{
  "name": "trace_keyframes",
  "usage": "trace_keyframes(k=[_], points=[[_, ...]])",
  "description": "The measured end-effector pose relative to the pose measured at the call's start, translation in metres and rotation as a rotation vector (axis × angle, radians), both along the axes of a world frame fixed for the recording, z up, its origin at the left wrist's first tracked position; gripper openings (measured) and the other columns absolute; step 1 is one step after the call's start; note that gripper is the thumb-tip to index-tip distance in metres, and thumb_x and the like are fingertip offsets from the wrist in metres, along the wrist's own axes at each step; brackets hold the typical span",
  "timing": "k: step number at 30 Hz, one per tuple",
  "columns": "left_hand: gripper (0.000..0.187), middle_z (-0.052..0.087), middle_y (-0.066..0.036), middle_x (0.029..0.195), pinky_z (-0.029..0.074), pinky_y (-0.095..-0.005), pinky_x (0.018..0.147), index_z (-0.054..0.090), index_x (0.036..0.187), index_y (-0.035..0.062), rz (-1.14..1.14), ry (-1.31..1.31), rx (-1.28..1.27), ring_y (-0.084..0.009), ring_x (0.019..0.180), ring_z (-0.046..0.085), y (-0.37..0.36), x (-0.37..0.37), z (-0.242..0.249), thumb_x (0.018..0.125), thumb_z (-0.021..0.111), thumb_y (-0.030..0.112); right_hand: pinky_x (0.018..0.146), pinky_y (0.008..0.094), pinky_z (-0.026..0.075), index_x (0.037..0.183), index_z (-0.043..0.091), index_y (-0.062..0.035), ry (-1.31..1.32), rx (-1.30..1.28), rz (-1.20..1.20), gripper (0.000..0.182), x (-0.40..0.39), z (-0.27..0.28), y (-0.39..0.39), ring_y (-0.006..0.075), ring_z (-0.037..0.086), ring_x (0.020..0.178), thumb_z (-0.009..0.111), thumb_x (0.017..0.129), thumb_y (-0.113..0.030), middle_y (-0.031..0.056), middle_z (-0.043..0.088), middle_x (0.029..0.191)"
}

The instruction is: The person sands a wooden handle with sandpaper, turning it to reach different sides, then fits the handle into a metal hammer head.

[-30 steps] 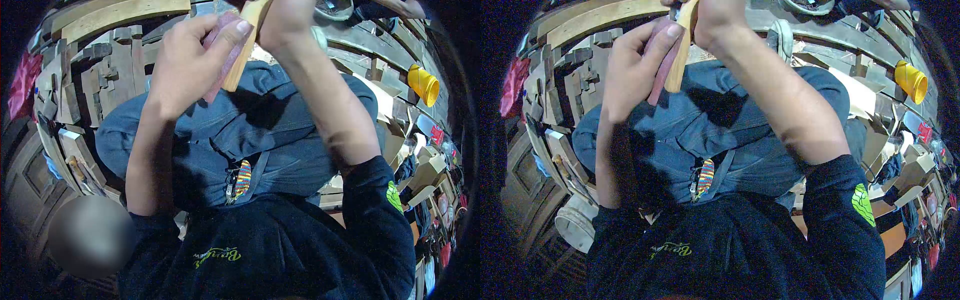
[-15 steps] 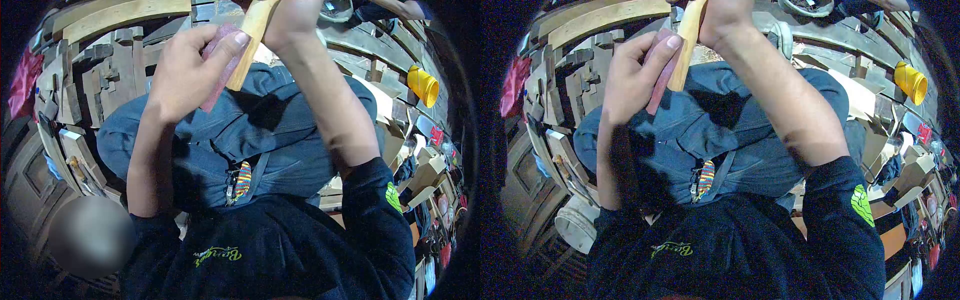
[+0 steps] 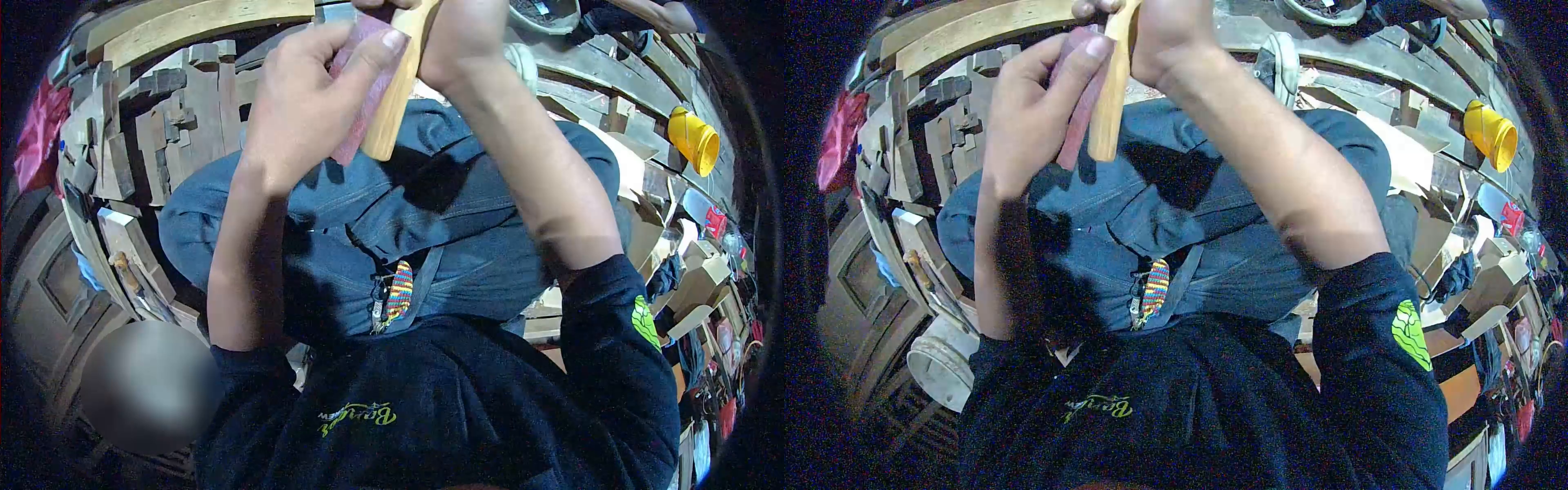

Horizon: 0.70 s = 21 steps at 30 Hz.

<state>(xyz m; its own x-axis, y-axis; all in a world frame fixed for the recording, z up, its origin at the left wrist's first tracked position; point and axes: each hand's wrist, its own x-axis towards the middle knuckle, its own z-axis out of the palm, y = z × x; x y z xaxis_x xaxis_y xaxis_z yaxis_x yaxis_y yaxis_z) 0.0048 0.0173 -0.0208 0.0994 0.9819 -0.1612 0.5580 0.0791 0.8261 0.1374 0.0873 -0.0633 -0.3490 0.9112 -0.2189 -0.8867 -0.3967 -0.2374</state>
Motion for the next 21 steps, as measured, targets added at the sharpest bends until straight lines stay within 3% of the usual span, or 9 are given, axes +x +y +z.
trace_keyframes(k=[8, 10, 12, 15, 21], points=[[0.044, 0.065, -0.01, 0.067, 0.05, -0.033, 0.062, 0.074, 0.097, 0.0001, -0.008, 0.035, -0.025, -0.0152, 0.062, 0.06, -0.001, 0.001, 0.004, 0.098, 0.065, 0.043, 0.065, 0.0335, 0.045, 0.099, 0.047, -0.0137, 0.042, 0.027, -0.008, 0.04, 0.003, -0.005, 0.003, 0.012, 0.041, 0.055, 0.038, 0.108, -0.052, -0.0012, 0.043, 0.071], [0.043, 0.065, -0.011, 0.068, 0.05, -0.0333, 0.062, 0.074, 0.099, 0.0005, -0.013, -0.004, -0.049, -0.0146, 0.062, 0.061, -0.004, 0.001, 0.006, 0.099, 0.064, 0.043, 0.065, 0.0338, 0.045, 0.098, 0.047, -0.0137, -0.065, -0.032, -0.058, 0.04, 0.007, -0.002, 0.01, 0.0115, 0.04, 0.055, 0.038, 0.108, -0.051, -0.0014, 0.042, 0.071], [0.042, 0.066, -0.012, 0.068, 0.05, -0.0344, 0.061, 0.074, 0.1, 0.0009, -0.033, 0.022, -0.039, -0.0151, 0.062, 0.06, -0.006, 0.001, 0.008, 0.099, 0.064, 0.042, 0.065, 0.034, 0.044, 0.096, 0.047, -0.0141, -0.008, 0.103, -0.117, 0.039, 0.017, -0.009, 0.021, 0.0109, 0.04, 0.055, 0.039, 0.108, -0.05, -0.0017, 0.043, 0.071], [0.043, 0.066, -0.013, 0.069, 0.05, -0.0362, 0.062, 0.074, 0.099, 0.001, 0.008, 0.097, -0.027, -0.0178, 0.061, 0.06, -0.003, 0.001, 0.006, 0.098, 0.065, 0.043, 0.065, 0.0338, 0.044, 0.095, 0.047, -0.0138, -0.042, 0.008, -0.116, 0.038, 0.01, -0.006, 0.008, 0.0112, 0.041, 0.055, 0.04, 0.108, -0.049, -0.0015, 0.042, 0.07], [0.045, 0.065, -0.012, 0.068, 0.049, -0.035, 0.063, 0.074, 0.097, 0.0, 0.015, -0.028, -0.034, -0.017, 0.063, 0.059, -0.009, 0.0, 0.001, 0.098, 0.065, 0.044, 0.064, 0.0343, 0.044, 0.098, 0.046, -0.0136, -0.027, 0.047, -0.15, 0.039, 0.024, -0.004, 0.023, 0.0124, 0.041, 0.055, 0.039, 0.108, -0.051, -0.0012, 0.043, 0.07]])
